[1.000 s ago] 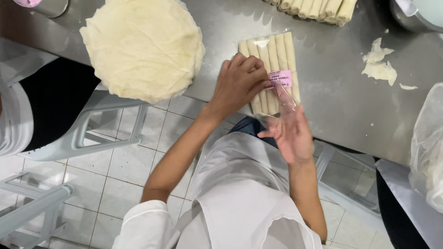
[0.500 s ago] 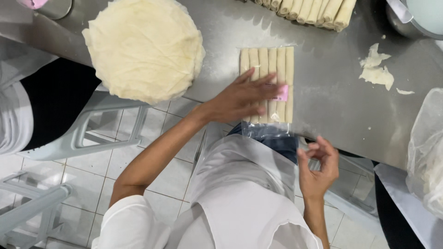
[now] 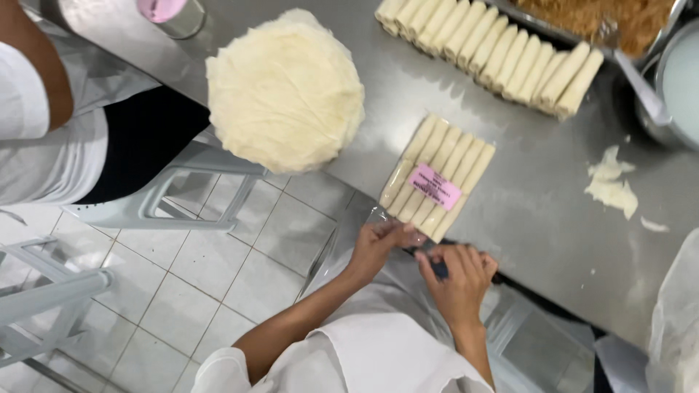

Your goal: The person places food rolls into a plastic bag, organizes them into a stack within the bag, and applies a label to the package.

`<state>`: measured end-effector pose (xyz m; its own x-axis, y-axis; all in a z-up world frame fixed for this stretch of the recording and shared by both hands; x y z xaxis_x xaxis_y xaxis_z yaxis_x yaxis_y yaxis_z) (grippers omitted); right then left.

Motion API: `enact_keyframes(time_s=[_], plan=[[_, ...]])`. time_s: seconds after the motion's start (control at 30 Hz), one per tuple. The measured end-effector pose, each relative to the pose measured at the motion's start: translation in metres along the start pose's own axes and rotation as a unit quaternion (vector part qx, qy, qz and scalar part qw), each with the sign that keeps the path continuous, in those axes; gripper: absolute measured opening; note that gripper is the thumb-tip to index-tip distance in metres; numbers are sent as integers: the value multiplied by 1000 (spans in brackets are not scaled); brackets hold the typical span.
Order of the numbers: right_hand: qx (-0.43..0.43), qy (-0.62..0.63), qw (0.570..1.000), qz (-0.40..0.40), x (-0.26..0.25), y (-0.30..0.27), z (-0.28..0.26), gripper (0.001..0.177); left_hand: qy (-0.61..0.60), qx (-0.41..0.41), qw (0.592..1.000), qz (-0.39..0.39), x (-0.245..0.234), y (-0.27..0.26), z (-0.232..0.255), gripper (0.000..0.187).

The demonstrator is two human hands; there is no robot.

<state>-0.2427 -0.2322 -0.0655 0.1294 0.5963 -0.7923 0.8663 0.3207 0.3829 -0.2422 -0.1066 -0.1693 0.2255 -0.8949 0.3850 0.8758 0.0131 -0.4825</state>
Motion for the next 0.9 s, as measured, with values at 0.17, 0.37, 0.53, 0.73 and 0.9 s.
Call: enact_keyframes(time_s=[0.17,0.37,0.53,0.73,0.9], plan=[[84,203,974,-48,-30,9,33,23,41,19,998,-49,-6,-8,15,25],[155,206,965,-47,-26,15,92,18,54,2,999,1,-7,0,9,31],[299,272,914,38,-28,7,125,17,118,189,975,19,-6,-7,84,29],[277,230,931,57,-30,8,115,21,355,185,912,91,-9,16,247,32],[279,235,930,42,-28,5,124,17,360,315,875,69,-14,70,398,27]])
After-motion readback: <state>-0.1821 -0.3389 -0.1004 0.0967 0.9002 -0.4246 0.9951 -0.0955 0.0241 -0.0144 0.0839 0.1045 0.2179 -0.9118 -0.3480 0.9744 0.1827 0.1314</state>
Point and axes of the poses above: each hand's wrist, its own y-axis towards the middle knuckle, its own x-axis out of the palm, z = x × y, the point moved 8 cm from there along y, towards the middle knuckle, and after that the axes turned 8 degrees about y, right-handed, at the moved point
